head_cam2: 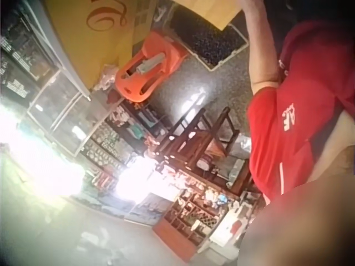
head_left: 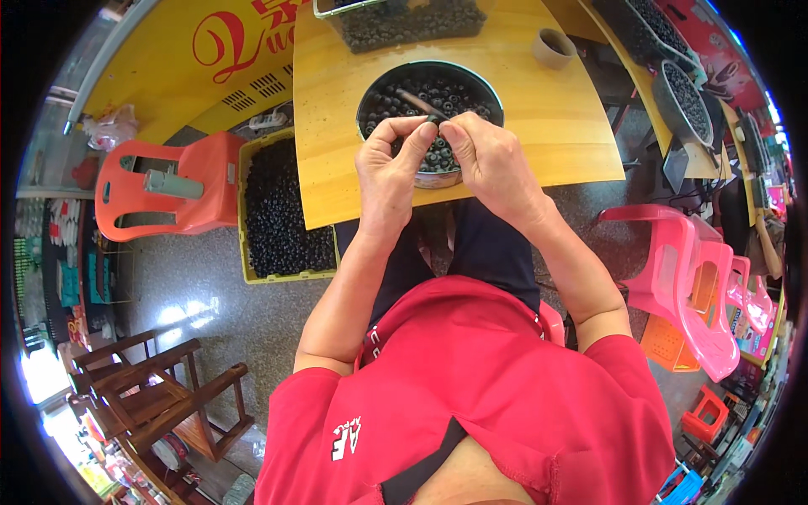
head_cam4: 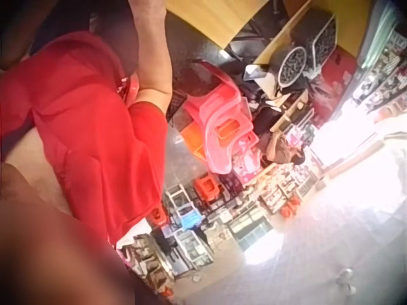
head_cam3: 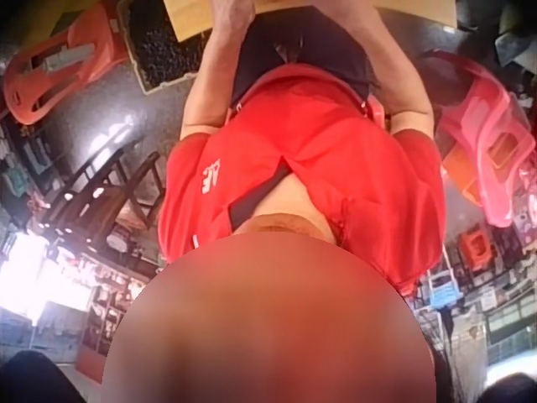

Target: The recorder uses a small knife to pit or cut small dark fruits in a bowl.

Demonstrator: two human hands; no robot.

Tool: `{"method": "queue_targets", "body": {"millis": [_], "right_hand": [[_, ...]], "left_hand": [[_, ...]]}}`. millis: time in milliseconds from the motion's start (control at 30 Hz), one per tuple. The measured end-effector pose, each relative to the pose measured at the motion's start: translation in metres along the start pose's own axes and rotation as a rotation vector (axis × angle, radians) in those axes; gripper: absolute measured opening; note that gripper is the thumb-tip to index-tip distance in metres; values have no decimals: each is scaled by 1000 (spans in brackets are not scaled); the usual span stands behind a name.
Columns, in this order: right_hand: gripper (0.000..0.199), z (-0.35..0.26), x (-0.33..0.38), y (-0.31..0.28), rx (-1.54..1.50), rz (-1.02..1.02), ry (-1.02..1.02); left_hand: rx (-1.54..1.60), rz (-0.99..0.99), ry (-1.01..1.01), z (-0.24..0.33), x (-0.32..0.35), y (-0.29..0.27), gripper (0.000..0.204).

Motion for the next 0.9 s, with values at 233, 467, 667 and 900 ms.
{"method": "queue_targets", "body": {"millis": [233, 467, 667, 900], "right_hand": [[23, 2, -3, -2, -63, -25, 50], [24, 1, 2, -1, 48, 12, 0], [26, 4, 3, 2, 44, -48, -14], [34, 45, 8, 15, -664, -72, 603]], "left_hand": [[-42, 48, 44, 8, 0, 2, 14], [-62, 30, 2, 2, 1, -2, 13], [-66, 1, 42, 7, 0, 0, 13], [-116, -71, 29, 7, 3, 3, 16]]}}
Point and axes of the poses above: each hand's wrist, its own x-axis away from the middle knuckle, its own y-axis out of the palm, z = x × y, the point moved 10 cm from there along -x, towards the middle knuckle, and after that the axes turned 5 degrees about z, right-handed, at the moved point
